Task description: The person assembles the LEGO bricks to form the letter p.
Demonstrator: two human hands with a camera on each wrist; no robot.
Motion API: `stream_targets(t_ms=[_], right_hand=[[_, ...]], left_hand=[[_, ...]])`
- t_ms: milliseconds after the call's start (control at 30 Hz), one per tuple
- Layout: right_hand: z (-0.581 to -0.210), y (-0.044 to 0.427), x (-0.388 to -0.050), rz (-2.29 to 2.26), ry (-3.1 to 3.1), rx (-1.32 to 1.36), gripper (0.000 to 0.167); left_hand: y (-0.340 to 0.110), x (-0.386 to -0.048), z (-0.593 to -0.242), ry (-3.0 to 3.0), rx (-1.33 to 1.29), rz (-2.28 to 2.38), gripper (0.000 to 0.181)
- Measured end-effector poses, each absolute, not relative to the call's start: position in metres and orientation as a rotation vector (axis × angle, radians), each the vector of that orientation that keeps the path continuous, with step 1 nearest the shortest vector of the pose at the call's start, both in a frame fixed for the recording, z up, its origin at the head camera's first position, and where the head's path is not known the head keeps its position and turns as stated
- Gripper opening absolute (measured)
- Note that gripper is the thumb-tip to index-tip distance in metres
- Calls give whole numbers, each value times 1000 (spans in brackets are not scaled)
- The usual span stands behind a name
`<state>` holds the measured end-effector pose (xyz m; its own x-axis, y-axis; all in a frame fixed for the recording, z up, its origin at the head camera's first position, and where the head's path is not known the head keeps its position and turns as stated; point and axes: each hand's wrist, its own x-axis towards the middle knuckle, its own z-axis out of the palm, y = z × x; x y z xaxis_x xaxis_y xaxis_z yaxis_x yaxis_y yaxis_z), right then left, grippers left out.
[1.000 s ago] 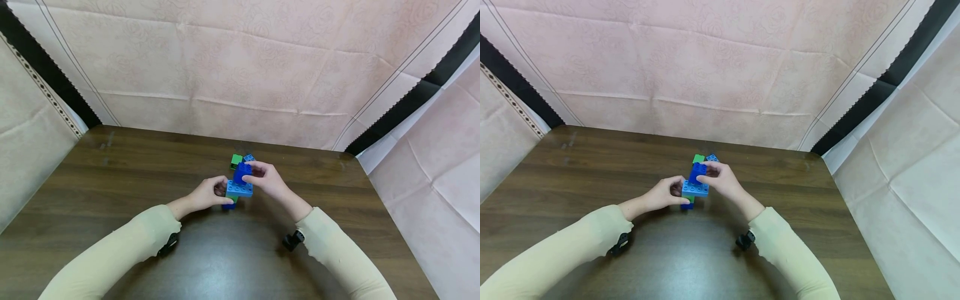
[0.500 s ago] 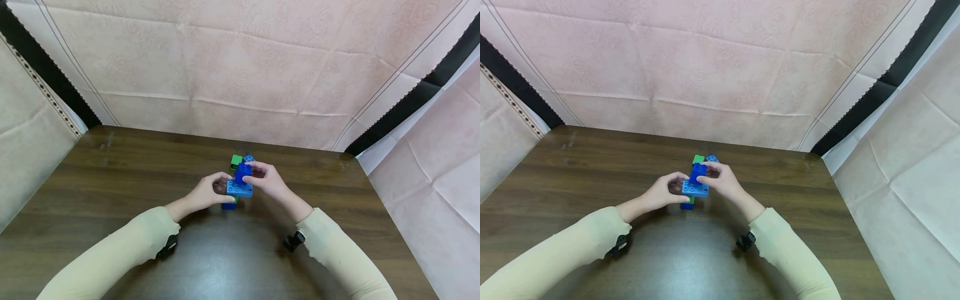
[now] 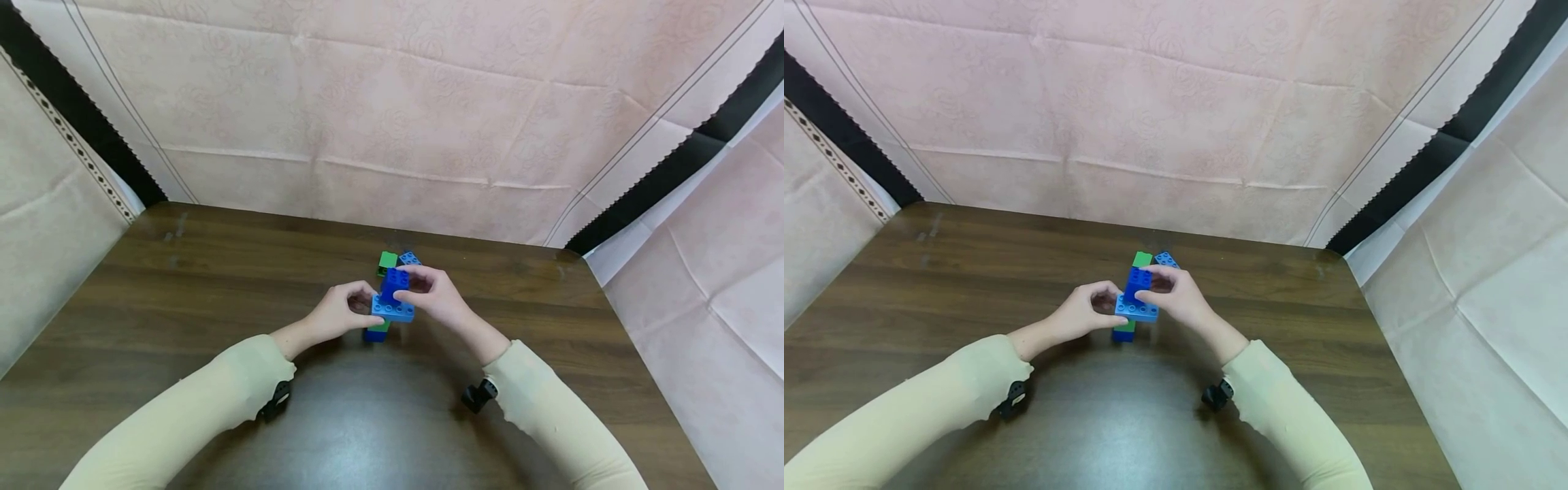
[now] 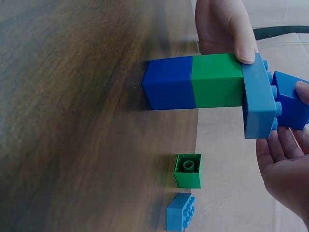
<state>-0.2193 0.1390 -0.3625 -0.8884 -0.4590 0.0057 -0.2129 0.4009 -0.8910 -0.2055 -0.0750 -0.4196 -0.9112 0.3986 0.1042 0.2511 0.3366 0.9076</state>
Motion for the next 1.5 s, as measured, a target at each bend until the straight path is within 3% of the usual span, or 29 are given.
stream_targets(t_ms=[1500], right_hand=[[-364, 130, -208, -1322, 2515, -828, 42]], left_hand=[[-76, -207, -419, 2381, 669, 1671, 28]])
